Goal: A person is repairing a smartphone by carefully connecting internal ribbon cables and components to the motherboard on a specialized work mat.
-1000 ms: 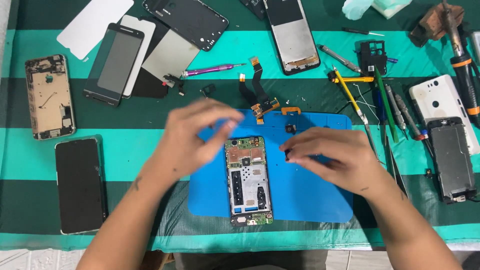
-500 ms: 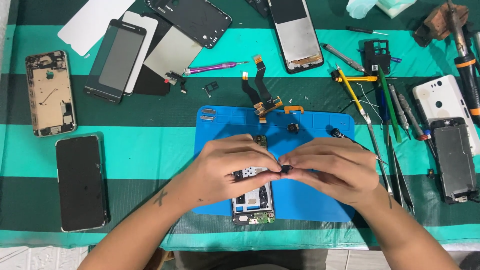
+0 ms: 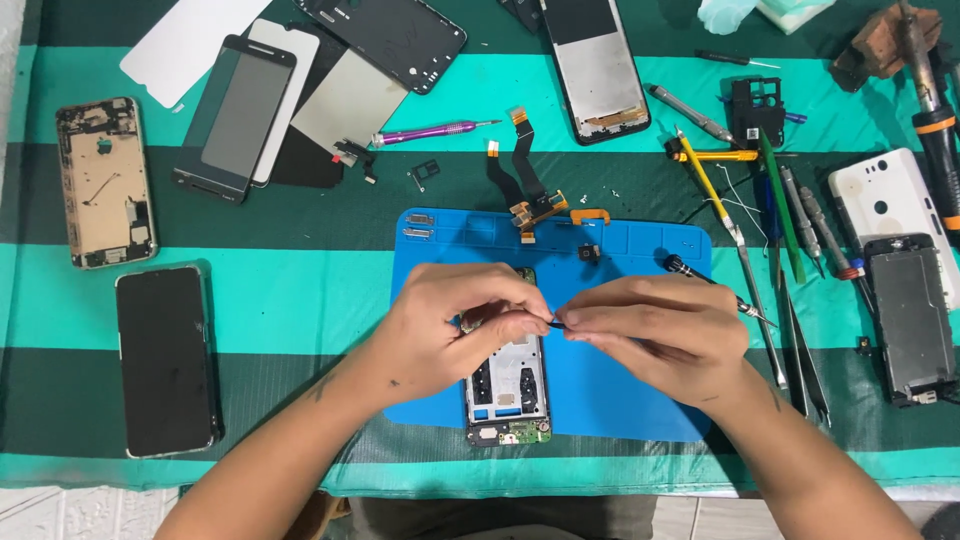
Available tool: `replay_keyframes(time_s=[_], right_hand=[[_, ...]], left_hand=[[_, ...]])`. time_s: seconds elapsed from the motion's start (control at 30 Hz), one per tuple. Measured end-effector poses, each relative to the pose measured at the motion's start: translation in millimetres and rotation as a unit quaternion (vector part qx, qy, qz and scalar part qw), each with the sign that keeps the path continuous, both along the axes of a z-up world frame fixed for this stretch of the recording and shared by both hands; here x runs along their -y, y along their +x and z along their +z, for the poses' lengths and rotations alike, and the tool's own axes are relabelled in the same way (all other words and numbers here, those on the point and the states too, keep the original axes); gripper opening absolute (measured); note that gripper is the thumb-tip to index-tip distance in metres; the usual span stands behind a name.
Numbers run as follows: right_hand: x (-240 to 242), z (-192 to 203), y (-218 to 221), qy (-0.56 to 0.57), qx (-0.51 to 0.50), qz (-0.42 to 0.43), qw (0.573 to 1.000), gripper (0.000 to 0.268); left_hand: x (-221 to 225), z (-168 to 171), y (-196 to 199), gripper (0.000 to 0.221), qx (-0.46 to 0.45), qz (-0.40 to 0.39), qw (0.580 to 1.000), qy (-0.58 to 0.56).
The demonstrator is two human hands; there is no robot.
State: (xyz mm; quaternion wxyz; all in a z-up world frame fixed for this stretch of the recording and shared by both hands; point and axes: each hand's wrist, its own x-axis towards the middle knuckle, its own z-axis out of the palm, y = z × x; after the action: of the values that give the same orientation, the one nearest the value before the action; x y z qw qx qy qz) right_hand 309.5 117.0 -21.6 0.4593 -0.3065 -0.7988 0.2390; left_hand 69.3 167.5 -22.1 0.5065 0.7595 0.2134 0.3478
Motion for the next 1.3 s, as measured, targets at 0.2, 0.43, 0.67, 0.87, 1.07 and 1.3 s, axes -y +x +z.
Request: replay_keyframes(time_s=[0.2,0.43,0.67,0.87,1.07,1.3], right_hand=[[1,6,-4,-0.019,0.006,-0.008,1.0,0.017],[0,3,-5,-0.004,0.018,-0.019,1.0,0.02],[0,5,-6,0.002,0.026,-0.015,1.0,0.02],[1,5,-5,0.009,0.026,-0.014,1.0,0.02],[1,6,-5,0.011,0.042,-0.022,0.999,0.019],[-1,12,-5,-0.008,0.051,-0.049,0.997,0.012]], left_hand=[[-1,6,1,0.011,-0.012,-0.019,0.996,-0.082],[-3,3,0,0.015,-0.015,-0.047,0.993,-0.106],[-6,1,-1,0.023,-0.017,-0.061,0.995,-0.081],[-6,4,-4,0.026,-0.011,-0.043,0.997,-0.069],[-9,7,-7,0.023,-0.026,-0.01,0.998,-0.064],[-17,20,-13,0.027,-0.043,0.059,0.996,-0.046]])
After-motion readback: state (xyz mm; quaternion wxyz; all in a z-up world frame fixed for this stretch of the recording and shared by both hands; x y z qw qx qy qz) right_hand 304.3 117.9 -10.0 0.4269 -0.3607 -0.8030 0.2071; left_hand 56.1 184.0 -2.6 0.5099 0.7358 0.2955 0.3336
